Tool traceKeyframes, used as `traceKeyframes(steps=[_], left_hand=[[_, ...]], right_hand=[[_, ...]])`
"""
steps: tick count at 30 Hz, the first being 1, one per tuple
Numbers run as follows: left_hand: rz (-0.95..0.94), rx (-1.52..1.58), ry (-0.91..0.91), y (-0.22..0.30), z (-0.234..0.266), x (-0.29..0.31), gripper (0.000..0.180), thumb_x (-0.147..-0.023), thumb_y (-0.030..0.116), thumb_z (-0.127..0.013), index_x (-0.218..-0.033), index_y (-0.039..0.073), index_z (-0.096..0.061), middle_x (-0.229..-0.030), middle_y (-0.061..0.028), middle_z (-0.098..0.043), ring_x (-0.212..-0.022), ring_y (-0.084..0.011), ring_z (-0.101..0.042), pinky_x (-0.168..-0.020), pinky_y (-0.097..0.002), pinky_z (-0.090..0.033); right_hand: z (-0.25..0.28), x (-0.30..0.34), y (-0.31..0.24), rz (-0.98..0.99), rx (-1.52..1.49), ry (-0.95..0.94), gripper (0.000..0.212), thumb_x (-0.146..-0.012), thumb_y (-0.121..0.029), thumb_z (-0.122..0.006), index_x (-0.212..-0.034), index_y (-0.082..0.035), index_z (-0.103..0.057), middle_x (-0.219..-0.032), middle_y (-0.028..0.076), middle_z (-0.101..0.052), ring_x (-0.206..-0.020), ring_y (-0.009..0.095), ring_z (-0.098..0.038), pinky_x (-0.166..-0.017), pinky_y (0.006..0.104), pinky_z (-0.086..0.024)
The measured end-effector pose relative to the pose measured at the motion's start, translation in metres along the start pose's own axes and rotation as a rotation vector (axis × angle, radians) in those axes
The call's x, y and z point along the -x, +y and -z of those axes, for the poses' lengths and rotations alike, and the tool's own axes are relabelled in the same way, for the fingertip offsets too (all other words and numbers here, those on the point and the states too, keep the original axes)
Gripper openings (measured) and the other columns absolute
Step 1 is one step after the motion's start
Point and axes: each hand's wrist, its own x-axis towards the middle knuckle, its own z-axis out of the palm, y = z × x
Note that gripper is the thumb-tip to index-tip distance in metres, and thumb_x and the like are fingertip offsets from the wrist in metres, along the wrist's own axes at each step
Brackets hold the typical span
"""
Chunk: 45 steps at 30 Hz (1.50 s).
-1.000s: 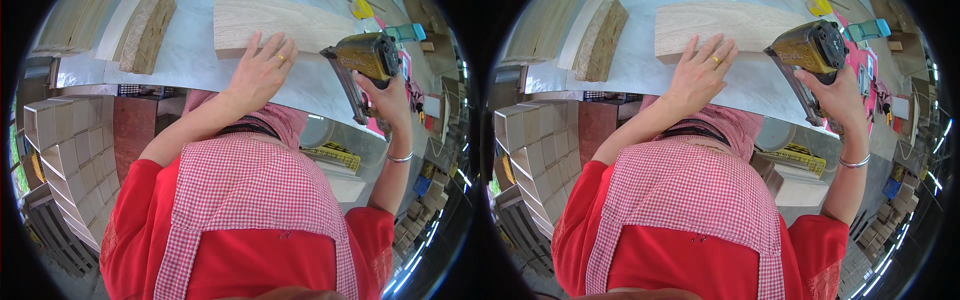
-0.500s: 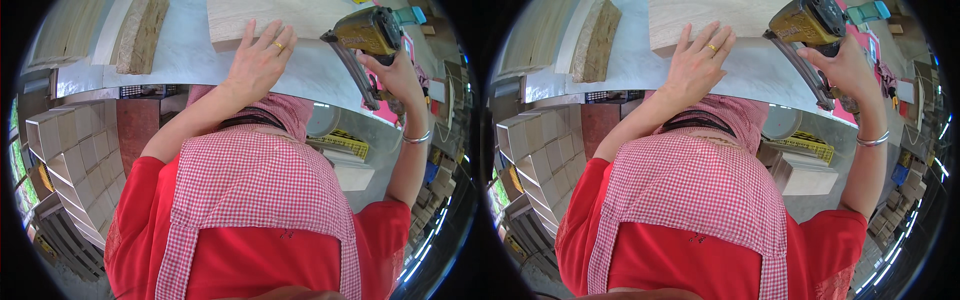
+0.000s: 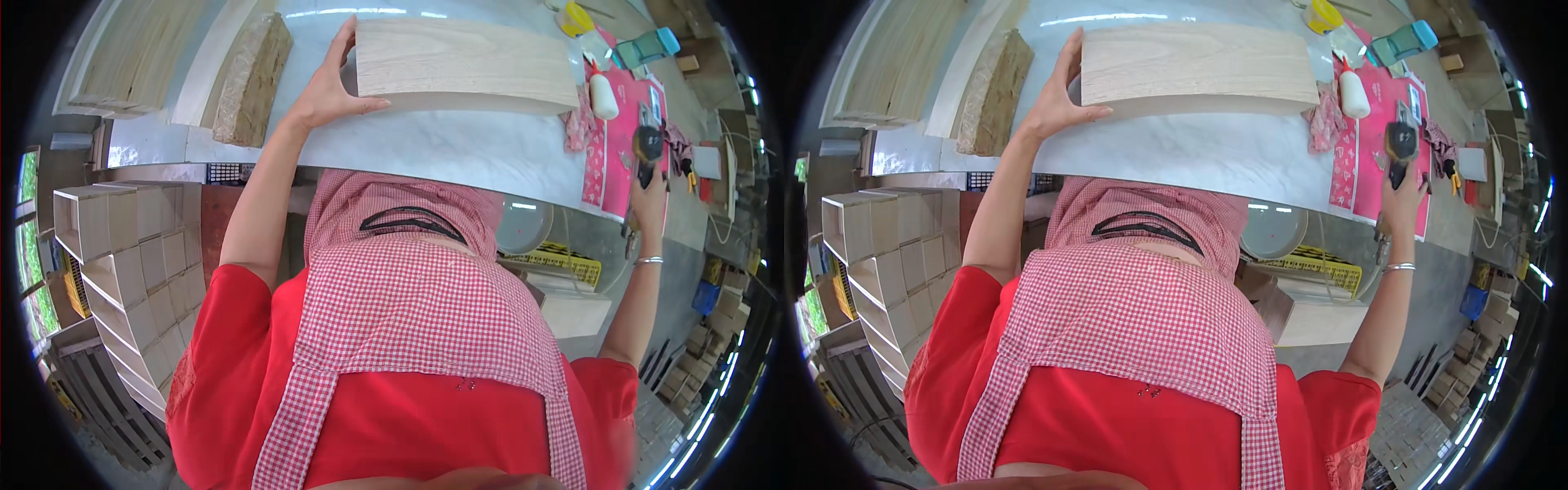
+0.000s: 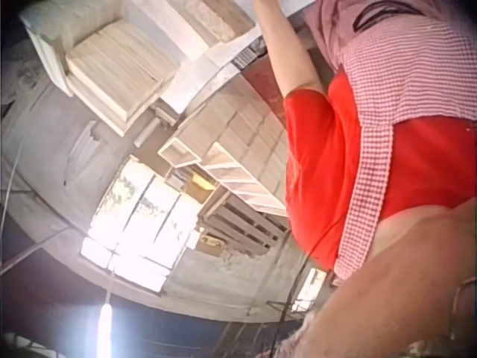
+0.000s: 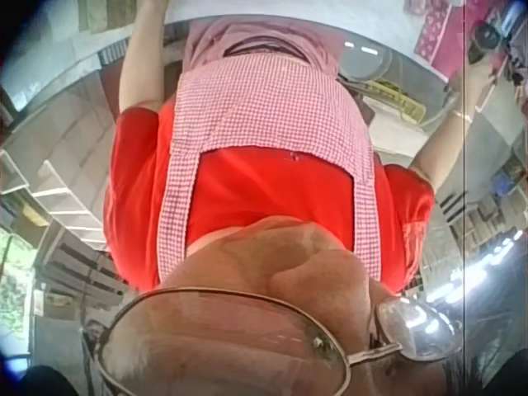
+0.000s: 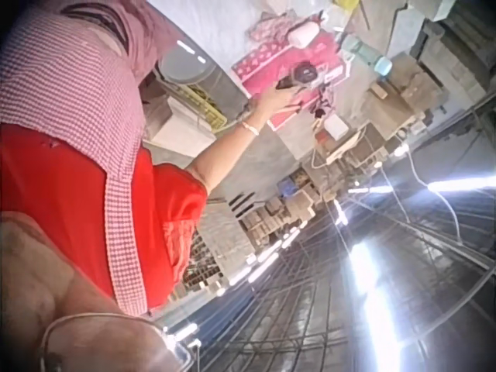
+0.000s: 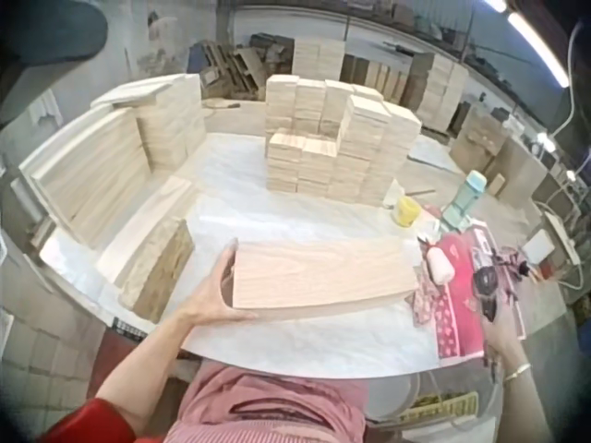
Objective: Assembling and nailing wooden boxes together using a pneumatic nail gun and glue.
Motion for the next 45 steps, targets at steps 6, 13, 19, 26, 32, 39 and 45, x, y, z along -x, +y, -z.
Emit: traceKeyframes(steps=[6, 13, 19, 26, 32, 39, 45], left_hand=[[0.401, 0.177, -0.023, 0.024, 0.013, -0.014, 0.124, -0.062, 0.044, -0.089, -0.156, 0.002, -0.018, -0.151, -0.0257, -0.036, -0.141, -0.0381, -0.034, -0.117, -0.0449, -0.027], [0.544, 0.211, -0.028, 0.033, 0.029, -0.03, 0.116, -0.07, 0.052, -0.081, -0.155, -0.001, -0.021, -0.148, -0.0275, -0.037, -0.138, -0.0373, -0.038, -0.115, -0.0449, -0.03], [0.675, 0.316, 0.0, 0.041, 0.035, -0.034, 0.107, -0.078, 0.057, -0.074, -0.153, -0.002, -0.026, -0.146, -0.0256, -0.04, -0.135, -0.0339, -0.041, -0.112, -0.0443, -0.033], [0.768, 0.375, -0.065, 0.074, 0.046, -0.023, 0.096, -0.08, 0.051, -0.074, -0.15, -0.001, -0.034, -0.143, -0.0188, -0.047, -0.132, -0.0278, -0.045, -0.111, -0.0422, -0.032], [0.486, 0.039, 0.155, 0.078, 0.051, 0.008, 0.107, -0.072, 0.055, -0.08, -0.15, -0.002, -0.033, -0.141, -0.0232, -0.048, -0.129, -0.0316, -0.048, -0.11, -0.0418, -0.035], [0.478, 0.032, 0.147, 0.112, 0.054, -0.004, 0.096, -0.078, 0.045, -0.076, -0.15, -0.002, -0.033, -0.146, -0.0191, -0.044, -0.134, -0.0279, -0.044, -0.111, -0.0346, -0.034], [0.651, 0.911, 0.543, 0.213, 0.07, -0.058, 0.077, -0.088, 0.048, -0.07, -0.145, 0.006, -0.041, -0.143, -0.019, -0.043, -0.131, -0.0318, -0.045, -0.108, -0.0468, -0.038]], right_hand=[[-0.042, 0.025, 0.006, -0.325, 0.231, -0.17, 0.061, -0.084, -0.016, -0.068, -0.138, 0.001, -0.045, -0.107, 0.03, -0.066, -0.102, 0.046, -0.063, -0.087, 0.0509, -0.05], [-0.038, 0.029, -0.013, -0.278, 0.277, -0.165, 0.063, -0.082, -0.02, -0.074, -0.135, 0.003, -0.048, -0.118, 0.03, -0.062, -0.108, 0.046, -0.06, -0.091, 0.0504, -0.048], [-0.01, -0.024, -0.116, 0.215, 0.059, 0.131, 0.063, -0.079, -0.02, -0.077, -0.132, 0.003, -0.052, -0.127, 0.024, -0.058, -0.118, 0.04, -0.054, -0.101, 0.0465, -0.042], [-0.028, -0.073, -0.249, 0.67, -0.264, 0.112, 0.095, -0.062, -0.017, -0.088, -0.144, -0.006, -0.042, -0.145, 0.015, -0.045, -0.136, 0.036, -0.041, -0.113, 0.0464, -0.032], [-0.031, -0.091, -0.273, 0.84, -0.236, -0.031, 0.102, -0.058, -0.018, -0.09, -0.146, -0.008, -0.04, -0.143, 0.014, -0.045, -0.132, 0.034, -0.042, -0.112, 0.0483, -0.03], [-0.029, -0.098, -0.275, 0.941, -0.306, -0.029, 0.098, -0.058, -0.018, -0.089, -0.143, -0.005, -0.043, -0.135, 0.016, -0.049, -0.123, 0.035, -0.048, -0.108, 0.0466, -0.035], [-0.034, -0.112, -0.25, 0.674, -1.02, -0.249, 0.07, -0.082, -0.034, -0.07, -0.138, -0.001, -0.046, -0.126, 0.011, -0.058, -0.118, 0.03, -0.054, -0.102, 0.0398, -0.043]])
